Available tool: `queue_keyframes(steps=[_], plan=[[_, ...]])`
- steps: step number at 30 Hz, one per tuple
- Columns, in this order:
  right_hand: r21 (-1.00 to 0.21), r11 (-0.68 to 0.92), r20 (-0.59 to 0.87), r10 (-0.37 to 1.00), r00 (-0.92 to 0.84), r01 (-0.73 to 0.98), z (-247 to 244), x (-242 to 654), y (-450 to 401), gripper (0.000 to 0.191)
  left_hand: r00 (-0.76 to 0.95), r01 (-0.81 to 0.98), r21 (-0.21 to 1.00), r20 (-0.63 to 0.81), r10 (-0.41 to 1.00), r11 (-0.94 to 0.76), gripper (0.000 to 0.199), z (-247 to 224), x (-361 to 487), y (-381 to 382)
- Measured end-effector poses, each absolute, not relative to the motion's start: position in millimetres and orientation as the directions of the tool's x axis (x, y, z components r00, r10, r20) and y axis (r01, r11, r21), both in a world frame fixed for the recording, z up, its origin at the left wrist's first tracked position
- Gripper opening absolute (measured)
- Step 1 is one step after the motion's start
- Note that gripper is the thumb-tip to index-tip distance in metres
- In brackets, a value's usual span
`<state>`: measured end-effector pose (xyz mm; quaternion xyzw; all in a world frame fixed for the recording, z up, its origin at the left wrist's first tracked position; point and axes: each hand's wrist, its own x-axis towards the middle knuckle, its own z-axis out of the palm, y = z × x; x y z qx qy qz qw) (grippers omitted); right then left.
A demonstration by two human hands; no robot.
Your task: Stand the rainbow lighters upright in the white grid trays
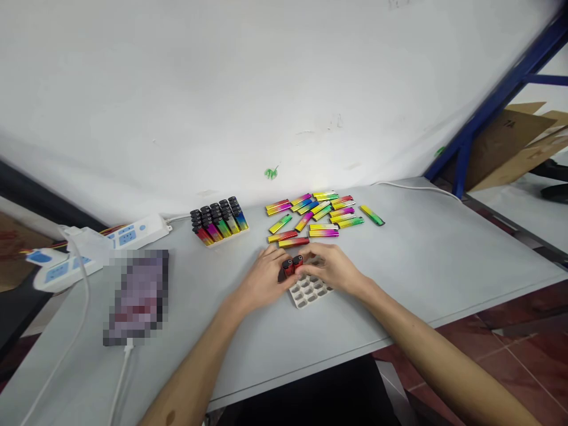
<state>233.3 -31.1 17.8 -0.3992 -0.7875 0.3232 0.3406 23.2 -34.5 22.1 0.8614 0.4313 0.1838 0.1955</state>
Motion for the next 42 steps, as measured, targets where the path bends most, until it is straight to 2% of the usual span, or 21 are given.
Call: queue_keyframes(steps=[2,4,6,9,12,15,17,20,22,24,28,33,36,42], plan=[[-0.74,0.509,0.302,0.835,-0.46,0.44,23,236,-28,0.022,0.557,0.673,0.488,0.161,0.815,-0.556,0.024,19,25,-34],[-0.69,0.525,0.337,0.843,-0.42,0.498,26,240,-21,0.028,0.549,0.679,0.478,0.174,0.818,-0.557,0.027,17,25,-32],[-0.585,0.527,0.388,0.849,-0.359,0.616,26,244,-12,0.034,0.537,0.684,0.476,0.184,0.823,-0.553,0.03,17,24,-31],[-0.369,0.529,0.412,0.83,-0.375,0.765,17,247,3,0.022,0.528,0.687,0.488,0.173,0.831,-0.539,0.032,21,20,-29],[-0.314,0.52,0.382,0.835,-0.396,0.794,7,246,9,0.022,0.524,0.681,0.515,0.153,0.838,-0.521,0.03,24,16,-28],[-0.394,0.508,0.387,0.848,-0.363,0.766,5,245,7,0.013,0.527,0.67,0.535,0.145,0.838,-0.514,0.027,27,15,-28],[-0.54,0.482,0.398,0.869,-0.295,0.69,9,245,2,0.013,0.525,0.673,0.537,0.139,0.84,-0.509,0.026,27,15,-28],[-0.866,0.337,0.312,0.941,-0.129,0.37,16,245,-6,0.022,0.521,0.679,0.542,0.121,0.845,-0.496,0.026,27,14,-27],[-0.982,0.179,0.173,0.981,-0.09,0.064,20,245,-13,0.028,0.516,0.682,0.547,0.111,0.849,-0.486,0.027,26,13,-27],[-0.989,0.047,0.062,0.992,-0.106,-0.142,24,243,-18,0.034,0.506,0.686,0.554,0.104,0.856,-0.472,0.027,25,12,-27],[-0.951,-0.094,-0.059,0.99,-0.125,-0.294,28,241,-21,0.038,0.499,0.687,0.564,0.092,0.862,-0.458,0.026,25,12,-28],[-0.906,-0.23,-0.201,0.972,-0.118,-0.354,24,244,-16,0.057,0.497,0.697,0.553,0.085,0.864,-0.455,0.036,25,12,-28],[-0.883,-0.281,-0.26,0.96,-0.107,-0.376,20,244,-14,0.056,0.5,0.703,0.544,0.082,0.862,-0.459,0.041,24,11,-27],[-0.887,-0.274,-0.264,0.961,-0.078,-0.372,20,243,-14,0.053,0.504,0.704,0.536,0.085,0.859,-0.466,0.039,22,11,-26]])
